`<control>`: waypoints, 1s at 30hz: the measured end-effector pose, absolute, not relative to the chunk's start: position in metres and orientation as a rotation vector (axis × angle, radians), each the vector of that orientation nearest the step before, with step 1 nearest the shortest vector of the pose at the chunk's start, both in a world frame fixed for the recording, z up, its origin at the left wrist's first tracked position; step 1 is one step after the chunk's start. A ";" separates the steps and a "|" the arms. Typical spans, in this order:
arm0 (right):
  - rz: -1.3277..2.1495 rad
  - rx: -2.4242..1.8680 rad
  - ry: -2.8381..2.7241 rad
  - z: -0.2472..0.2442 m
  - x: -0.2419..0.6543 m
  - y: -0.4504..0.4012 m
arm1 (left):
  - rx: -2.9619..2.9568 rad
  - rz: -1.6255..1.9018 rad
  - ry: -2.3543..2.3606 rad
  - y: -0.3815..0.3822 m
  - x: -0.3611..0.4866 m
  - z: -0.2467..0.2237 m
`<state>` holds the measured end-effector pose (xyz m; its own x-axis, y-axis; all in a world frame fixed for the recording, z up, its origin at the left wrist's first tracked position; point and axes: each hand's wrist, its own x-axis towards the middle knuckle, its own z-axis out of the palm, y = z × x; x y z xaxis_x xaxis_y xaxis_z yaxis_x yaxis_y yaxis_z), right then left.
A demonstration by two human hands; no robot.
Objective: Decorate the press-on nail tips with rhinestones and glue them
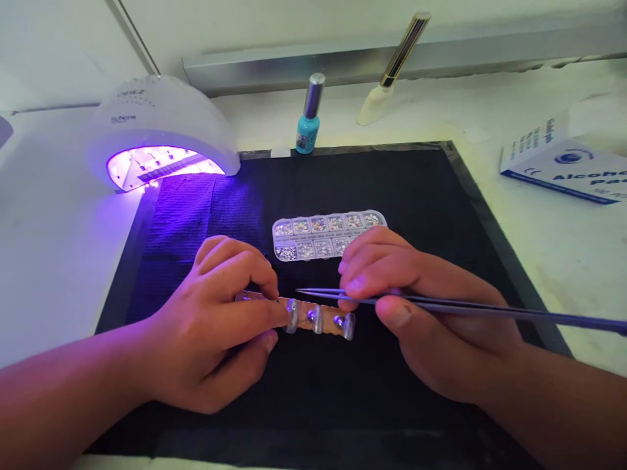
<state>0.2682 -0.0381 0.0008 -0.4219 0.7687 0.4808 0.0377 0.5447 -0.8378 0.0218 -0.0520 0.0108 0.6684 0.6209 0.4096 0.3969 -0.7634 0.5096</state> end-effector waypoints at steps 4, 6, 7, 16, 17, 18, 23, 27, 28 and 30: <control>0.883 -0.639 -1.888 0.002 0.267 -0.040 | 2.499 0.807 0.809 -0.051 0.022 0.010; 0.831 -0.629 -1.933 0.003 0.267 -0.041 | 2.502 0.810 0.808 -0.051 0.022 0.011; 0.802 -0.620 -1.963 0.003 0.267 -0.042 | 2.503 0.814 0.807 -0.051 0.022 0.011; 0.513 -0.516 -2.250 0.002 0.263 -0.041 | 2.512 0.828 0.784 -0.052 0.022 0.009; 0.504 -0.511 -2.263 0.002 0.263 -0.041 | 2.508 0.829 0.782 -0.052 0.022 0.009; 0.495 -0.507 -2.272 0.002 0.263 -0.041 | 2.504 0.830 0.778 -0.052 0.022 0.009; 0.453 -0.504 -2.317 0.001 0.265 -0.042 | 2.506 0.820 0.771 -0.050 0.022 0.009; 0.456 -0.521 -2.345 0.002 0.265 -0.042 | 2.515 0.823 0.769 -0.050 0.021 0.008; 0.459 -0.526 -2.345 0.002 0.265 -0.042 | 2.515 0.822 0.768 -0.050 0.021 0.009; 0.472 -0.533 -2.340 0.002 0.265 -0.043 | 2.514 0.811 0.766 -0.050 0.021 0.009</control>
<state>0.2645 -0.0425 0.0024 -0.6834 0.4921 0.5392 0.2445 0.8503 -0.4661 0.0214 -0.0501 0.0089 0.6835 0.6023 0.4124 0.3773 -0.7752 0.5068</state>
